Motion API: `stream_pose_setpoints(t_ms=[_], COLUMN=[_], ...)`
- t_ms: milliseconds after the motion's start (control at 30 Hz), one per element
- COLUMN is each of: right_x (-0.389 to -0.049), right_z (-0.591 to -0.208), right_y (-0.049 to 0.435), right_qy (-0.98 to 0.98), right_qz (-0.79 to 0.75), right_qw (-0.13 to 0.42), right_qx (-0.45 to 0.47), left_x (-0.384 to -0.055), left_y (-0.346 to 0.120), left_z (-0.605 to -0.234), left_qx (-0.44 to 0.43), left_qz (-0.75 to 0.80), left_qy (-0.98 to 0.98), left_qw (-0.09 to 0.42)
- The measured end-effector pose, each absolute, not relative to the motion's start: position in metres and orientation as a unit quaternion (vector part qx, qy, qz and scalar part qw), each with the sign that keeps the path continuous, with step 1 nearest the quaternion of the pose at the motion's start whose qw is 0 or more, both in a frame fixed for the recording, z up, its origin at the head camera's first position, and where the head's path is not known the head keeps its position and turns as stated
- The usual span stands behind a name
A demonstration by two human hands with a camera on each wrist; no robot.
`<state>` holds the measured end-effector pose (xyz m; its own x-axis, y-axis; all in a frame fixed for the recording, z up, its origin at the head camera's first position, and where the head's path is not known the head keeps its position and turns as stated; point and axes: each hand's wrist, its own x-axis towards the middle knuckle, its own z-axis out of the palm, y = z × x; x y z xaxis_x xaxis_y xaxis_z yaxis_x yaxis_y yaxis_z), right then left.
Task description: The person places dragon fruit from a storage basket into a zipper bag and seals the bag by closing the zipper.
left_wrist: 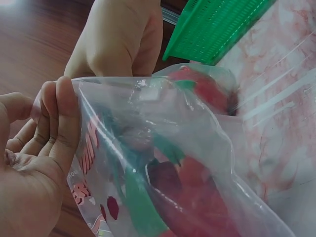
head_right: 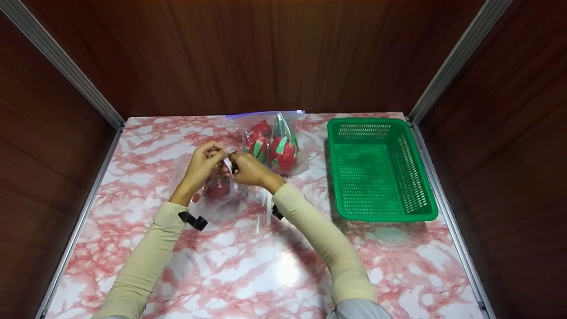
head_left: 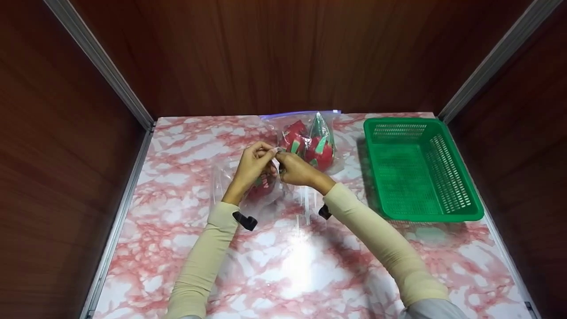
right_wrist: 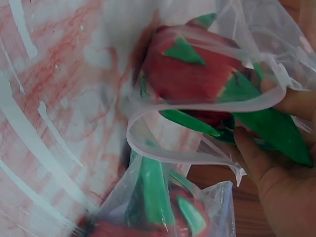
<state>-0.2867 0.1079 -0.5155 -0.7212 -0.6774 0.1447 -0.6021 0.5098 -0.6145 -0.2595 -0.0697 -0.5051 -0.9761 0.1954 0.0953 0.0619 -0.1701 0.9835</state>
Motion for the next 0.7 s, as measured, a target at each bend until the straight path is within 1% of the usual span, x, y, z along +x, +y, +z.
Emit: stream_pose_setpoints(t_ms=[167, 433, 700], right_x=[-0.288, -0.283, -0.291], right_z=[-0.513, -0.501, -0.491], right_y=[0.110, 0.116, 0.131], right_qy=[0.871, 0.884, 0.870], right_qz=[-0.303, -0.258, -0.310], right_qw=[0.040, -0.004, -0.068], right_qx=[-0.384, -0.391, -0.377], left_x=[-0.260, -0.261, -0.263], left_y=[-0.071, -0.078, -0.086], left_z=[-0.503, -0.500, -0.498], left_qx=[0.078, 0.053, 0.053], left_qz=[0.760, 0.764, 0.755], left_qy=[0.644, 0.642, 0.654], left_qw=[0.047, 0.034, 0.013])
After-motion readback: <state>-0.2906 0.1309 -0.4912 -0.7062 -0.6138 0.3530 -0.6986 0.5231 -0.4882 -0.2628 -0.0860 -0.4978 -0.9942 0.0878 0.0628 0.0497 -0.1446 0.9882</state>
